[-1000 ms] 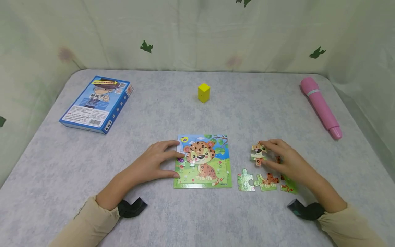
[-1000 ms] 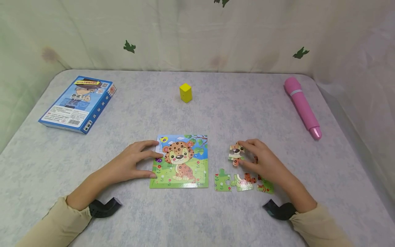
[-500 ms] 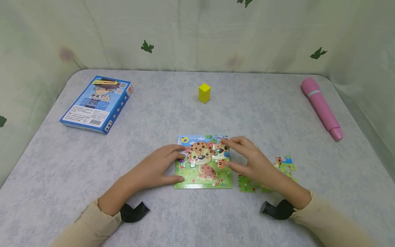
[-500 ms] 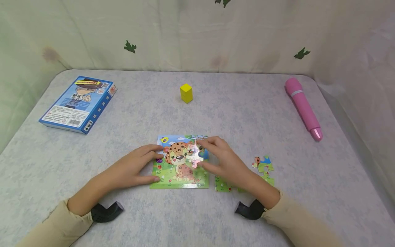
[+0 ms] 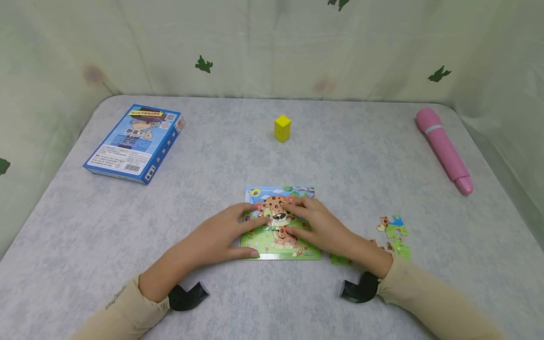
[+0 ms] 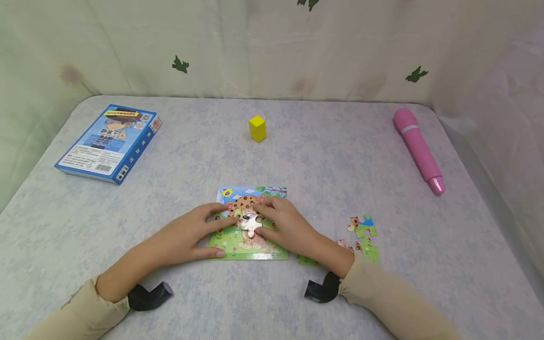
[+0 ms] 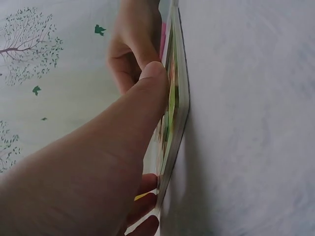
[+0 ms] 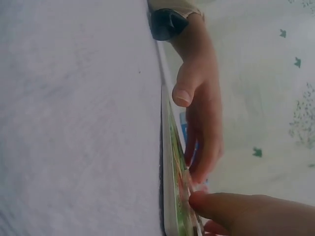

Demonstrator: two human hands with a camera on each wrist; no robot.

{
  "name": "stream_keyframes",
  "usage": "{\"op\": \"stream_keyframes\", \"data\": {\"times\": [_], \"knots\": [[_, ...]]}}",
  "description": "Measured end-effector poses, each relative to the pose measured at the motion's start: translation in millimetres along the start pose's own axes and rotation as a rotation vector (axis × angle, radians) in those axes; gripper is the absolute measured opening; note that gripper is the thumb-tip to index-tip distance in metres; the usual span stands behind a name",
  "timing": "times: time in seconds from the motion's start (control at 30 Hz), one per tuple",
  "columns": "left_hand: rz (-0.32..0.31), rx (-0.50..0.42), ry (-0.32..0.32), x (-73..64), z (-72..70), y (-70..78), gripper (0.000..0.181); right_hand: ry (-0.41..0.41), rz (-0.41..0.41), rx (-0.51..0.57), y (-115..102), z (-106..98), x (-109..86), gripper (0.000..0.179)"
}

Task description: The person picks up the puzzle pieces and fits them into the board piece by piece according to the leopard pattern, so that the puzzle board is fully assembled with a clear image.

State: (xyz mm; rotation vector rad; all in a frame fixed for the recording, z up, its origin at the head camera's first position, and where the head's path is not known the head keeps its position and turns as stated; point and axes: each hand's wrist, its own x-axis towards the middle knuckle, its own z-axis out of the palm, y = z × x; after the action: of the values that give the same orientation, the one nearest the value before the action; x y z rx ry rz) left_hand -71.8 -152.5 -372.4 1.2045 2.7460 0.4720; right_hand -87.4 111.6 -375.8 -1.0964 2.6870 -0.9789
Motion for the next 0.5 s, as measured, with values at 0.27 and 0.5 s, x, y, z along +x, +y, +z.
{"op": "stream_keyframes", "data": {"times": [0.27,0.5], "knots": [[-0.008,-0.026,-0.047,-0.9,0.2,5.7,0.062,-0.002,-0.022,-0.056,3.6,3.5,3.6,0.051],[-0.015,-0.048,-0.04,-0.8,2.3,5.7,0.061,-0.039,-0.027,-0.091,2.6,1.5,7.4,0.05]]}}
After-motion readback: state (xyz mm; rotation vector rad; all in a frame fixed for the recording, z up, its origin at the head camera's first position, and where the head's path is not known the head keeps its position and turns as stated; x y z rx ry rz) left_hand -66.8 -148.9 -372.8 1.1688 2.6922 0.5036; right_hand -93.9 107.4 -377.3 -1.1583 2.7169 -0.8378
